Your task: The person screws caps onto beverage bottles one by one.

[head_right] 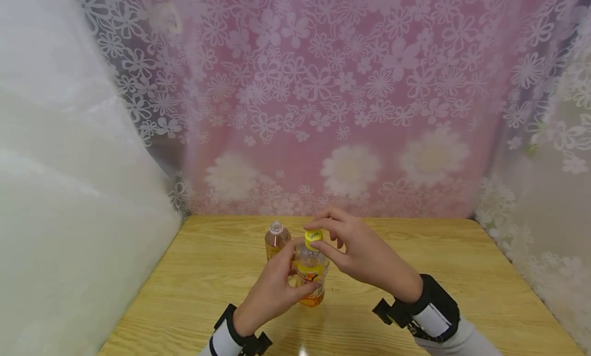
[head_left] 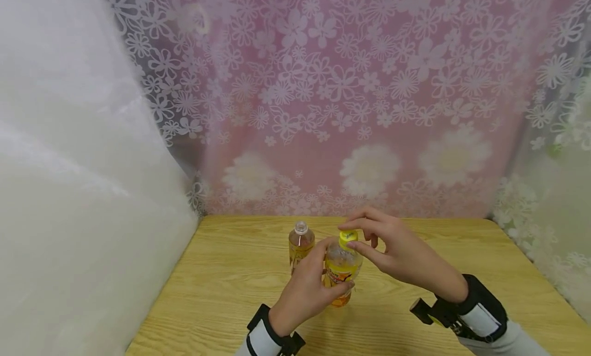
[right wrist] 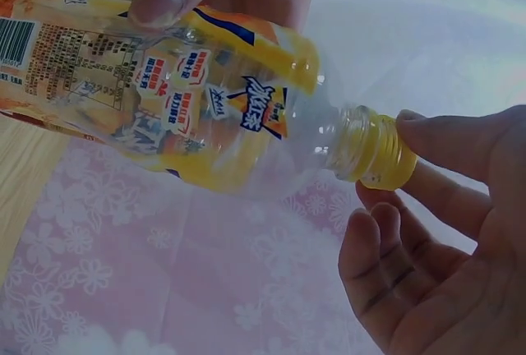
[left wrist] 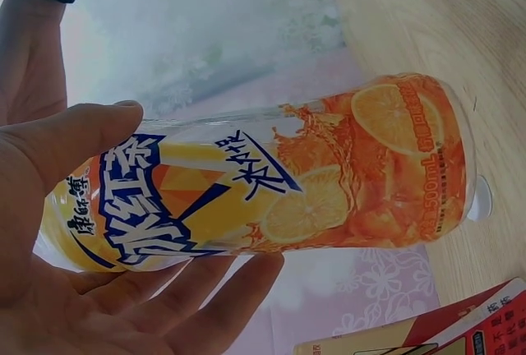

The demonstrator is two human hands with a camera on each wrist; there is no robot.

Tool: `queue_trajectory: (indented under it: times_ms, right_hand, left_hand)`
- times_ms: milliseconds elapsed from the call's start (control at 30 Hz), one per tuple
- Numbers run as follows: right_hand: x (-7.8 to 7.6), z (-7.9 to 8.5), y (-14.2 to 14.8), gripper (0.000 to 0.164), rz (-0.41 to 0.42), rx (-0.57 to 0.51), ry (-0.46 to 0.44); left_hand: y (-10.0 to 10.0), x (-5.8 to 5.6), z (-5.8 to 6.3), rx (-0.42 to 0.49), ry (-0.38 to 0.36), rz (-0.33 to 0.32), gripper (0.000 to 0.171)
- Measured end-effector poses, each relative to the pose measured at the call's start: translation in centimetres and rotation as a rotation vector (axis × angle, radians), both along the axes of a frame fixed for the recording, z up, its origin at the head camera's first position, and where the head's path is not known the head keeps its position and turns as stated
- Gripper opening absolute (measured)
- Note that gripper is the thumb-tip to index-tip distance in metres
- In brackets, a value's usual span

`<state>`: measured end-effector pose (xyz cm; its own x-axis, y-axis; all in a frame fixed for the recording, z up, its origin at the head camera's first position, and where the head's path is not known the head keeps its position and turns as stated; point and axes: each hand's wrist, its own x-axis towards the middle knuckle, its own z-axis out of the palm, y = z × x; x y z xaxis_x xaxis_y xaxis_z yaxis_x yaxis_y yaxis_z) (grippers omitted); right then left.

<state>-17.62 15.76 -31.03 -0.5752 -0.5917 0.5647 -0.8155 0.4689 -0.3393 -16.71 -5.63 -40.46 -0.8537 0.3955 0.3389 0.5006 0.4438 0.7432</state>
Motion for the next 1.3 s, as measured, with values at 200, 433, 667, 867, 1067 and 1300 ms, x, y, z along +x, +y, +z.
queue_trajectory:
  times_ms: [200, 433, 667, 867, 1067, 1300]
  right_hand:
    - [0.2, -0.3, -0.2, 0.04, -0.064, -0.028, -0.038]
    - [0.2, -0.7, -0.3, 0.035, -0.089, -0.042, -0.031]
    - [0.3, -1.0, -1.0, 0.034, -0.19, -0.06, -0.038]
    - [0.1, -0.9, -0.2, 0.062, -0.147, -0.015, -0.103]
    - [-0.1, -0.3, 0.8, 0.046, 0.002, 0.004, -0.116]
    - [-0.3, -0.8, 0.4, 0.041, -0.005, -0.067, -0.077]
  left_hand:
    - [0.1, 0.0, 0.0, 0.013, -0.01, -0.004, 0.08]
    - [0.1, 0.0, -0.1, 0.027, -0.006, -0.005, 0.079]
    - [0.2, 0.1, -0.1, 0.031, -0.006, -0.013, 0.08]
    - [0.3, 0.1, -0.1, 0.045, 0.009, -0.036, 0.075]
    - [0.3, 0.0, -0.2, 0.034, 0.022, -0.029, 0.08]
    - [0.2, -0.1, -0.3, 0.046, 0.01, -0.031, 0.078]
